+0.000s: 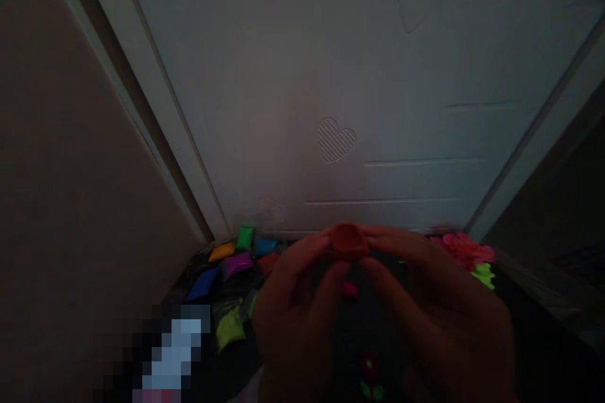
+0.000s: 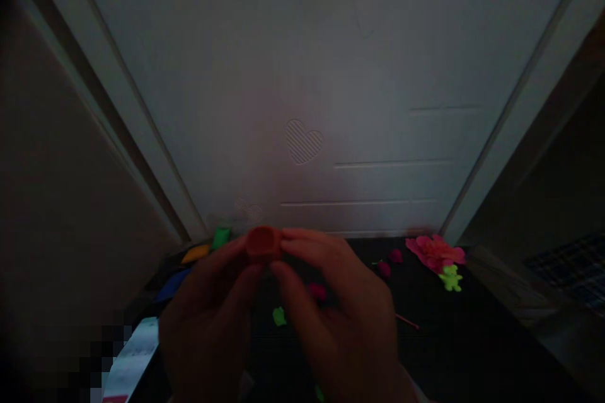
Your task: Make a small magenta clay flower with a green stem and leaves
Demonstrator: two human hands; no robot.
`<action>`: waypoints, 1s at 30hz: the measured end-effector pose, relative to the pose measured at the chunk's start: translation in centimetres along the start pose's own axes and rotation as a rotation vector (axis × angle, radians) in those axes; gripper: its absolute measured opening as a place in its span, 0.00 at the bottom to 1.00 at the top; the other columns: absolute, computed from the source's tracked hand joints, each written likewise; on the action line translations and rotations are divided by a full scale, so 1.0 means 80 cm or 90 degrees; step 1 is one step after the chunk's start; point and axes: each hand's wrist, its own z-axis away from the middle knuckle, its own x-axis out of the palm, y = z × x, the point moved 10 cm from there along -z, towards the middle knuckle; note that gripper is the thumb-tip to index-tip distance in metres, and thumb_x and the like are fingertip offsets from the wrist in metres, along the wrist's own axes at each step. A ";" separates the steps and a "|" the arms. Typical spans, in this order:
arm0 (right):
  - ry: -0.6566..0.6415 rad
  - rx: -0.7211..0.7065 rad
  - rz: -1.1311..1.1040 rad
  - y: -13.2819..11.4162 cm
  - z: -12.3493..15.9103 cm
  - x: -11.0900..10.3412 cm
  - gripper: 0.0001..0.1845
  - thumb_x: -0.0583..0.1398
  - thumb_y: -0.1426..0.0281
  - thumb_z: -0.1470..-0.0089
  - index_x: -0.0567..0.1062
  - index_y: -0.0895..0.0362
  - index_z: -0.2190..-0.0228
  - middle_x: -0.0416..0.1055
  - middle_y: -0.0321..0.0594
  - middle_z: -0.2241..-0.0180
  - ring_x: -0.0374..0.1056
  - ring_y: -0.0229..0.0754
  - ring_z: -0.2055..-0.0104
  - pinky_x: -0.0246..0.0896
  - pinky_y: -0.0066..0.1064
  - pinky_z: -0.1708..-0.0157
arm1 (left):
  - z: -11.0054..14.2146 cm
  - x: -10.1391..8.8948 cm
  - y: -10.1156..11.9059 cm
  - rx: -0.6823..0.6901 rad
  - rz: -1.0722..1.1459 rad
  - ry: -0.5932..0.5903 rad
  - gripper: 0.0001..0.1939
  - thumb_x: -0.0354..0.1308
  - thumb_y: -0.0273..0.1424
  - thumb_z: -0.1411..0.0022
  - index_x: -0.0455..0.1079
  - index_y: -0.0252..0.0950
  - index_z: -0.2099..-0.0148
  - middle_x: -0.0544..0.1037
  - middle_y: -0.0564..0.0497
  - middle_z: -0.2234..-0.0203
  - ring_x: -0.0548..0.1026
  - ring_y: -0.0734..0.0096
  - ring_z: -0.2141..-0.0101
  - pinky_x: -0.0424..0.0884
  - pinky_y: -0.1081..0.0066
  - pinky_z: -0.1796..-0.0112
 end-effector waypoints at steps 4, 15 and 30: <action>0.019 0.005 -0.034 -0.001 0.006 0.004 0.13 0.58 0.74 0.53 0.69 0.49 0.63 0.71 0.31 0.61 0.67 0.36 0.60 0.65 0.26 0.63 | 0.005 -0.007 0.008 0.044 -0.049 0.030 0.17 0.60 0.22 0.52 0.72 0.50 0.62 0.77 0.61 0.65 0.74 0.74 0.64 0.71 0.75 0.60; 0.132 0.041 -0.083 -0.010 0.024 -0.001 0.12 0.59 0.76 0.55 0.72 0.51 0.67 0.71 0.36 0.64 0.67 0.41 0.62 0.64 0.36 0.64 | 0.021 -0.018 0.038 0.152 -0.063 0.142 0.15 0.61 0.22 0.53 0.73 0.49 0.66 0.77 0.62 0.67 0.75 0.72 0.66 0.72 0.75 0.64; 0.148 -0.010 -0.085 -0.016 0.027 0.005 0.15 0.60 0.78 0.57 0.70 0.51 0.66 0.68 0.37 0.62 0.66 0.42 0.61 0.63 0.36 0.63 | 0.010 -0.014 0.012 0.032 0.110 0.084 0.09 0.61 0.24 0.53 0.74 0.46 0.71 0.78 0.60 0.68 0.75 0.73 0.66 0.73 0.75 0.65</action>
